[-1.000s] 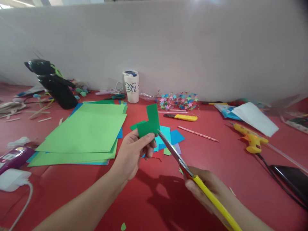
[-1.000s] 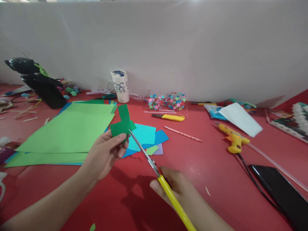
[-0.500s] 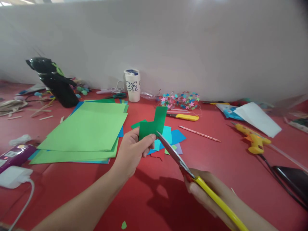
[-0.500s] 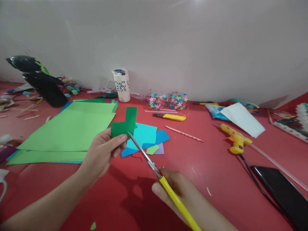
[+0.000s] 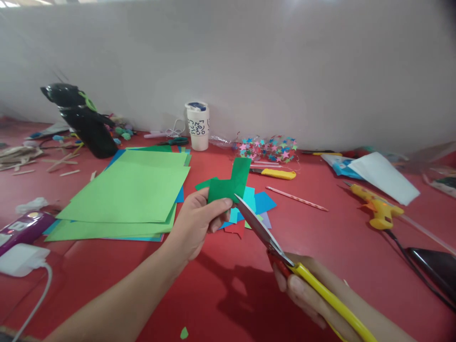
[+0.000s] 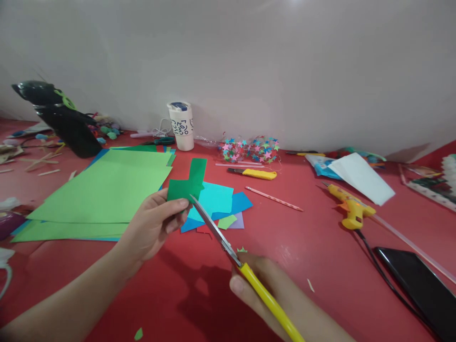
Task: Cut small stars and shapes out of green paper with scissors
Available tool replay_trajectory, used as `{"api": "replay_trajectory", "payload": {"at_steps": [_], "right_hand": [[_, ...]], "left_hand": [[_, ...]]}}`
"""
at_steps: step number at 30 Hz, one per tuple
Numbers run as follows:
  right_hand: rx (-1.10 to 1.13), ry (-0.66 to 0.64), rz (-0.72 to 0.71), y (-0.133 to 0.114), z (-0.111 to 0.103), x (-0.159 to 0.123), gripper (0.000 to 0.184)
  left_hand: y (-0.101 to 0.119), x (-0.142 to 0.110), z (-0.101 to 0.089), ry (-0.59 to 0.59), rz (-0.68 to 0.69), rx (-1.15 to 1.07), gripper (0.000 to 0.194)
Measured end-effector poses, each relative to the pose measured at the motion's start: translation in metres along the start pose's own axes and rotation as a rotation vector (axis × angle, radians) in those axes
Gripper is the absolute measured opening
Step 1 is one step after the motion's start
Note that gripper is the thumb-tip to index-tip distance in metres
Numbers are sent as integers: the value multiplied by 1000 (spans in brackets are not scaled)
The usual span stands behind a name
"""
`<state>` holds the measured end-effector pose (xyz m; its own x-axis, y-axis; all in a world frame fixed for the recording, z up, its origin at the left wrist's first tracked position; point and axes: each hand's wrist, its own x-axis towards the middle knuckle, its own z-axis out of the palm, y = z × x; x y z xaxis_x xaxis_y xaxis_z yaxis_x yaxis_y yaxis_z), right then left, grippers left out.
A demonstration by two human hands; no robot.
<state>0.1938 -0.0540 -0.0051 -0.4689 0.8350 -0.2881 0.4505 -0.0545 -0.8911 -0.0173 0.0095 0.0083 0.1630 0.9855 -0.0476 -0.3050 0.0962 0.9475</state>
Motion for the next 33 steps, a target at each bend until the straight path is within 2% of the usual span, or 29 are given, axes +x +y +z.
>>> {"api": "replay_trajectory", "payload": {"at_steps": [8, 14, 18, 22, 28, 33], "right_hand": [[38, 9, 99, -2, 0, 2, 62], [74, 126, 171, -7, 3, -2, 65], [69, 193, 170, -8, 5, -4, 67], [55, 188, 142, -8, 6, -5, 61], [-93, 206, 60, -3, 4, 3, 61], [-92, 183, 77, -2, 4, 6, 63]], "left_hand": [[-1, 2, -1, 27, 38, 110, 17], [0, 3, -4, 24, 54, 211, 19], [0, 5, -7, 5, 50, 235, 20], [2, 6, -6, 7, 43, 244, 21], [5, 6, -5, 17, 17, 244, 21], [4, 7, -6, 10, 14, 230, 22]]}}
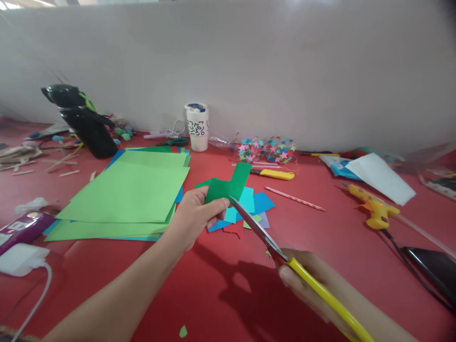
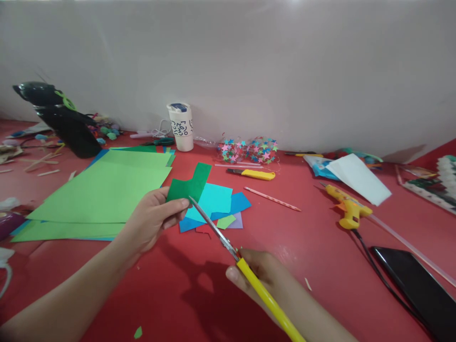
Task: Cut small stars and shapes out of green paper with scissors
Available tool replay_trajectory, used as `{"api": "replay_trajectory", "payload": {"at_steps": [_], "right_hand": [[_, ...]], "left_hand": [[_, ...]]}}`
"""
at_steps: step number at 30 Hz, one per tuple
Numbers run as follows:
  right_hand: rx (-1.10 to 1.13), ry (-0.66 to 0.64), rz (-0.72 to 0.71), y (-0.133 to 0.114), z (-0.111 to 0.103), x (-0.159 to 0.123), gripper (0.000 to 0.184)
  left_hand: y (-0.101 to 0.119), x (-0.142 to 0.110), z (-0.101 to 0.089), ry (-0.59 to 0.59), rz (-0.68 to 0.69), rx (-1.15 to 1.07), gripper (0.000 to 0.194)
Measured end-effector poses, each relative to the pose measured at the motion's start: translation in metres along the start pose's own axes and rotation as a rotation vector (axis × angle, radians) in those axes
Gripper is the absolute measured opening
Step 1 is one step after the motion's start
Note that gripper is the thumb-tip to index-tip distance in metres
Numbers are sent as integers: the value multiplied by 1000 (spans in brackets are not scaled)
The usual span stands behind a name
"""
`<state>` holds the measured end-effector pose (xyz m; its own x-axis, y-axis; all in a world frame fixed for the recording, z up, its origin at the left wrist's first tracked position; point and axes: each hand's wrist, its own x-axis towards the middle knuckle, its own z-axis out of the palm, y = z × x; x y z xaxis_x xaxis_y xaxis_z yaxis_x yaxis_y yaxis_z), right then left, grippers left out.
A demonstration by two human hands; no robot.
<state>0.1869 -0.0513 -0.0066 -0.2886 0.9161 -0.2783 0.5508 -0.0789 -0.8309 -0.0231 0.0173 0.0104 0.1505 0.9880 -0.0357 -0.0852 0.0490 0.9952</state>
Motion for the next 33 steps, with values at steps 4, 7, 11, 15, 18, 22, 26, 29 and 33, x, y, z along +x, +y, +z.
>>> {"api": "replay_trajectory", "payload": {"at_steps": [4, 7, 11, 15, 18, 22, 26, 29, 33], "right_hand": [[-8, 12, 1, -1, 0, 0, 66], [-21, -16, -15, -1, -1, 2, 65], [-13, -47, -39, 0, -2, 2, 62], [-16, -51, -35, 0, -3, 2, 61], [-33, -36, -72, 2, -2, 2, 60], [-29, -17, -82, 5, -1, 3, 61], [-29, 1, -67, 7, 0, 4, 61], [-22, -24, -61, 7, -1, 4, 60], [-20, -60, -34, 6, -4, 4, 58]], "left_hand": [[-2, 1, 0, -6, -6, -17, 21], [-4, 2, 0, -7, -11, -33, 19], [-5, 2, 0, 3, -14, -44, 19], [-4, 1, 0, 0, -14, -49, 19], [-4, 2, 0, -3, -18, -62, 18], [-5, 2, 0, -1, -19, -67, 19], [-7, 2, -1, -9, -9, -71, 19], [-8, 2, -2, -21, -3, -74, 20], [-6, -1, -1, -20, 2, -29, 22]]}}
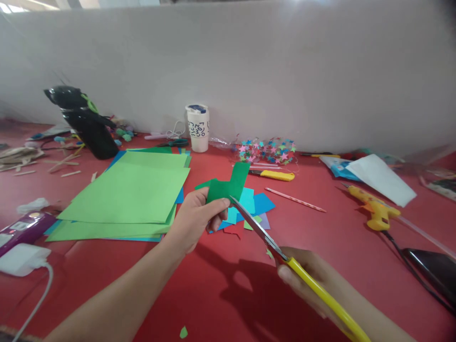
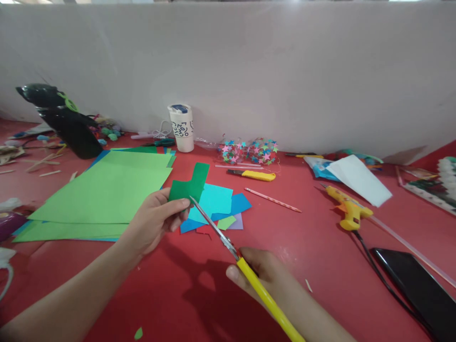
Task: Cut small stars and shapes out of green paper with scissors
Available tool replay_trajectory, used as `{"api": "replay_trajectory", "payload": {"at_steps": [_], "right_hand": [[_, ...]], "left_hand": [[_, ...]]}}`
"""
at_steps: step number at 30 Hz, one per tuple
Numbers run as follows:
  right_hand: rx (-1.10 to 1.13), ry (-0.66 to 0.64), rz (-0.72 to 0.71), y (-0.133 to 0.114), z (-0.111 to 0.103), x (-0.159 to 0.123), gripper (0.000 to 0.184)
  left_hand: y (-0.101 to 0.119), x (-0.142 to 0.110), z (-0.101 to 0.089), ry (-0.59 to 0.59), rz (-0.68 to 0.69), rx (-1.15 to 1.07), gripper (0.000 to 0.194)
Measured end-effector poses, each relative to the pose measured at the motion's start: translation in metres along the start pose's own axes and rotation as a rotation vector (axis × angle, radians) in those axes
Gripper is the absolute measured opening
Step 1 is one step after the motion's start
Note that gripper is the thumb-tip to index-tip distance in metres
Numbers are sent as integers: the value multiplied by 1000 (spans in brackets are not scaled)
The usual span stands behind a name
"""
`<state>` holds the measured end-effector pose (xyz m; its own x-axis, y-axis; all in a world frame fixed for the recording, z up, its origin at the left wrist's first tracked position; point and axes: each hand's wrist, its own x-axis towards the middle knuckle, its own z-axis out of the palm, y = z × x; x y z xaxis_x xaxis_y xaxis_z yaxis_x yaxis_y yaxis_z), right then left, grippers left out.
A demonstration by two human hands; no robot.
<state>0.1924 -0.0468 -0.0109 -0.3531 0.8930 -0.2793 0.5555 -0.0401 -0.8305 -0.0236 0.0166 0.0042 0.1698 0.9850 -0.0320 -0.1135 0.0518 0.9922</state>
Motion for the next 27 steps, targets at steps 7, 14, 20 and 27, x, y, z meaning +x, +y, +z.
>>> {"api": "replay_trajectory", "payload": {"at_steps": [7, 14, 20, 27], "right_hand": [[132, -62, 26, 0, 1, -3, 56], [180, -49, -8, 1, -1, -3, 58], [110, -131, -95, 1, -4, -3, 57], [164, -36, -71, -1, 3, -9, 54]], "left_hand": [[1, -1, 2, 122, 106, -16, 9], [2, -1, 4, 78, 0, -159, 10], [2, -4, 5, 36, 9, -166, 8], [-3, -10, 18, 121, -47, -237, 19]]}}
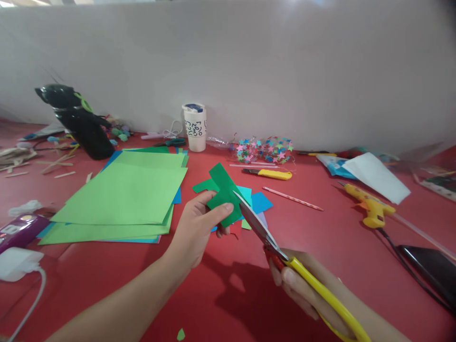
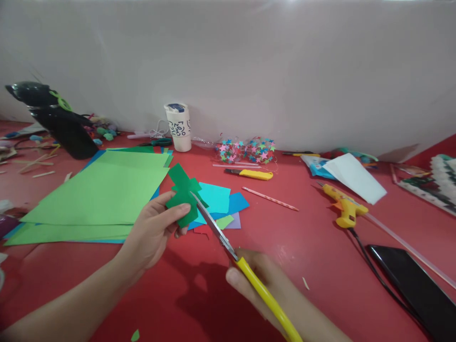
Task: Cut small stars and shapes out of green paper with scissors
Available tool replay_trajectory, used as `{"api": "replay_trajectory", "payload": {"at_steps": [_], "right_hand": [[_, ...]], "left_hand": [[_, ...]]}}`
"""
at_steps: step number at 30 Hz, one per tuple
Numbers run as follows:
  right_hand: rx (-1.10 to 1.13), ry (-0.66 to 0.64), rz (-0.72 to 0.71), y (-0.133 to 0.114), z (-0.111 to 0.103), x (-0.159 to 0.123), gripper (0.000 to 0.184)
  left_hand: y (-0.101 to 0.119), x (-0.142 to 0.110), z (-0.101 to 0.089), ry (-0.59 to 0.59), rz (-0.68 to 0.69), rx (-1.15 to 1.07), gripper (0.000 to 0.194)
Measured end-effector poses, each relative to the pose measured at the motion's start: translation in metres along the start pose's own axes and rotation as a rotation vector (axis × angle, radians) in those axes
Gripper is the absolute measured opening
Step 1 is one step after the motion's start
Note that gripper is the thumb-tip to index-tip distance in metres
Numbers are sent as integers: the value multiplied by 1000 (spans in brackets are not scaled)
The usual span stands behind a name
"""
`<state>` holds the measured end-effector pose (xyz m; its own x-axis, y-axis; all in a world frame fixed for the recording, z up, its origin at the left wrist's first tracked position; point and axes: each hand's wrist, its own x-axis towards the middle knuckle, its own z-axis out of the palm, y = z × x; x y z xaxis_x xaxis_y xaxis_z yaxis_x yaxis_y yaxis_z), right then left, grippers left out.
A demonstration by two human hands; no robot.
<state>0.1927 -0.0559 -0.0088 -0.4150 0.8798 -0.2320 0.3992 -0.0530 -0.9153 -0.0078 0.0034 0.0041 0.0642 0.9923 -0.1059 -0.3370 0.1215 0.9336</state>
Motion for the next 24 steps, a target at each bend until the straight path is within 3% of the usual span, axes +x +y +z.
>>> {"api": "replay_trajectory", "payload": {"at_steps": [3, 9, 24], "right_hand": [[23, 39, 27, 0, 3, -2, 55], [71, 84, 74, -1, 9, -4, 55], [65, 130, 118, 2, 17, -3, 56]], "left_hand": [[-1, -2, 3, 15, 16, -5, 20], [-4, -3, 4, -85, 33, -7, 13], [-8, -2, 4, -74, 49, -35, 13]]}}
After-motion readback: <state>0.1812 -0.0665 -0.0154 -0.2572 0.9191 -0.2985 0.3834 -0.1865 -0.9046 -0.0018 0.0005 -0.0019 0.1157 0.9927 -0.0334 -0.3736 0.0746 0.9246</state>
